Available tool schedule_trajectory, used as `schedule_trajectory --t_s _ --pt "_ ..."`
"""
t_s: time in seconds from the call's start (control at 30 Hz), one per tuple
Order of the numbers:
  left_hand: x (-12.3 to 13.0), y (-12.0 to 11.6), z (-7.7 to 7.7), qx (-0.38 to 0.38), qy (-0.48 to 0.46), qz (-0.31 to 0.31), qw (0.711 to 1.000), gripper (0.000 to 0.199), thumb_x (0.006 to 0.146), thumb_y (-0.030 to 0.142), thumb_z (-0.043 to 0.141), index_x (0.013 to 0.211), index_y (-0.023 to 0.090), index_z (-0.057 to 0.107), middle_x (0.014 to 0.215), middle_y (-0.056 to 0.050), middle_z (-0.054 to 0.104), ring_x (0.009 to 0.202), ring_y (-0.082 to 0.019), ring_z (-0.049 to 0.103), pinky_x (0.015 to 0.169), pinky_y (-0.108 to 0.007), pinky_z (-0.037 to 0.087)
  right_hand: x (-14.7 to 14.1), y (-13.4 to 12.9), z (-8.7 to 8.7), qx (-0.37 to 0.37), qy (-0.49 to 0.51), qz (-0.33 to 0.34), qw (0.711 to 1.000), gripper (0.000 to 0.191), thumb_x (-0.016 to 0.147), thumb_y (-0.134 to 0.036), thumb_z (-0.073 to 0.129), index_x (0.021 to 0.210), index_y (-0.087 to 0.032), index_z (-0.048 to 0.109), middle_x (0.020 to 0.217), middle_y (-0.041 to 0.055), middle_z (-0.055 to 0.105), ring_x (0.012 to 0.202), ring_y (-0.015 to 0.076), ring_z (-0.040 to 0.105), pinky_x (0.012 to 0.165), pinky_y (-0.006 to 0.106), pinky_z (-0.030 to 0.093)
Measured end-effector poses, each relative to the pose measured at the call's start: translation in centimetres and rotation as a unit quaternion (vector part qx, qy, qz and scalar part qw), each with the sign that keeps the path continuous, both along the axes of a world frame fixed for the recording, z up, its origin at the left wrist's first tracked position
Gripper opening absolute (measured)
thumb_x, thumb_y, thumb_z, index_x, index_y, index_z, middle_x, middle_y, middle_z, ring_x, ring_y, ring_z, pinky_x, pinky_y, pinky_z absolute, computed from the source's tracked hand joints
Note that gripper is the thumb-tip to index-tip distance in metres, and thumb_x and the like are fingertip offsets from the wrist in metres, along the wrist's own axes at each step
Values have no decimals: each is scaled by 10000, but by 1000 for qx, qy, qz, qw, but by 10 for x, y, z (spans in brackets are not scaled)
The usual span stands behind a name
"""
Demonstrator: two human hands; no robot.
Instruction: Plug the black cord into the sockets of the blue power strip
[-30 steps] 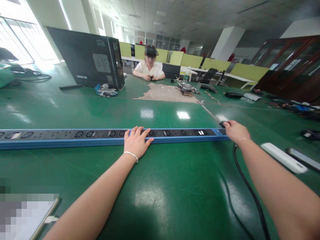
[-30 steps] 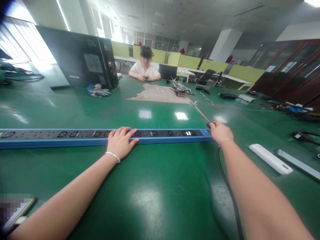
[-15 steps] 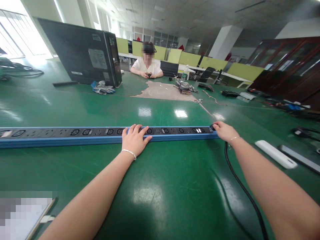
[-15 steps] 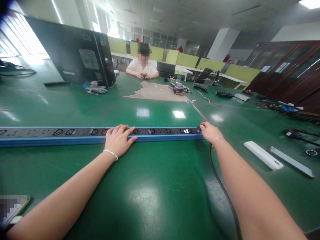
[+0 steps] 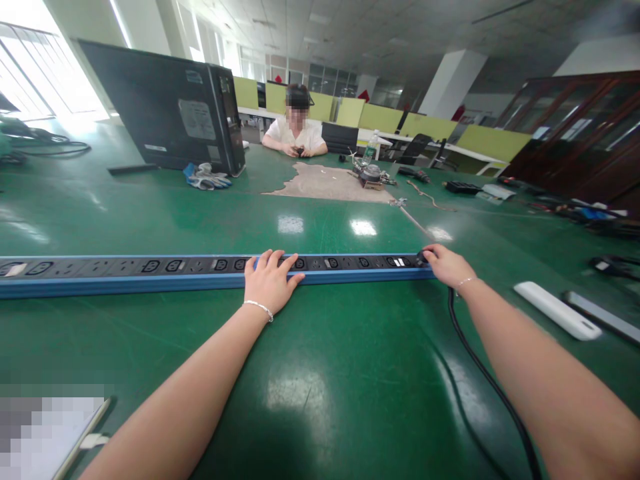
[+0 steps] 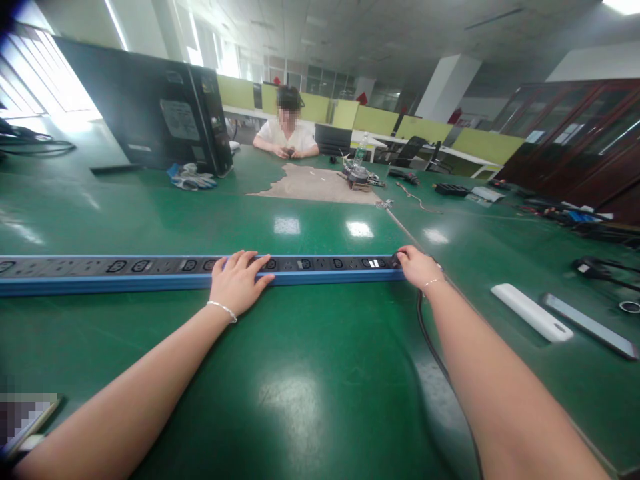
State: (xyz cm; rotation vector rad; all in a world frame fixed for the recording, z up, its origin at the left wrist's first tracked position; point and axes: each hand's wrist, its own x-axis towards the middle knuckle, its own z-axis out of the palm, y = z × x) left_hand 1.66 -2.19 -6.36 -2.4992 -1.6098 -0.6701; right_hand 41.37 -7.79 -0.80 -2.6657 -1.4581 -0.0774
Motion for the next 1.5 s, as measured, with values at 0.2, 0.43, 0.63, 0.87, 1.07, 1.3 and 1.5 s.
schedule_trajectory --t_s 0.2,0.43,0.63,0.87,1.07,1.3,1.5 --pt "0 1 -1 4 -8 -4 1000 453 853 542 387 1240 350 523 1312 -46 512 1258 -263 363 1026 -470 211 -6 2 -5 -32 -11 -5 999 415 874 -425 307 1166 -251 545 1013 102 663 890 256 618 738 340 441" --pt "0 1 -2 13 -1 -3 1000 459 856 553 371 1237 348 526 1307 -44 517 1250 -263 374 1019 -466 228 -7 -1 -18 9 -1 -16 1000 437 884 -434 289 1200 -234 516 1018 125 661 877 269 619 745 356 433" --pt "-1 1 -2 17 0 -2 1000 465 859 554 361 1239 343 525 1308 -45 516 1252 -265 375 1021 -468 222 -10 -2 -20 20 14 -20 999 449 889 -429 273 1213 -211 493 1026 138 652 899 273 613 757 356 428" --pt "-1 2 -3 17 3 -2 1000 471 859 558 360 1246 339 519 1306 -43 516 1252 -262 375 1018 -461 227 -12 -2 -18 19 29 -16 999 434 893 -409 280 1214 -194 478 1039 148 640 921 273 605 792 363 413" --pt "-1 1 -3 17 7 -6 1000 473 863 561 347 1248 342 513 1307 -43 513 1252 -266 373 1013 -472 227 -11 -1 -20 22 36 -23 999 433 888 -410 287 1215 -197 474 1046 147 638 921 272 604 785 361 418" --pt "-1 1 -2 13 7 -4 1000 472 861 561 356 1254 348 508 1314 -40 508 1253 -264 369 1019 -464 224 -11 -3 -18 32 39 -22 998 429 884 -407 309 1211 -196 487 1046 138 643 908 254 606 781 344 424" --pt "-1 1 -2 11 1 -4 1000 462 854 557 379 1243 351 518 1307 -45 515 1252 -266 367 1020 -468 222 -15 -5 -19 46 43 -20 998 410 877 -411 327 1174 -207 522 1030 126 645 901 254 601 775 344 421"
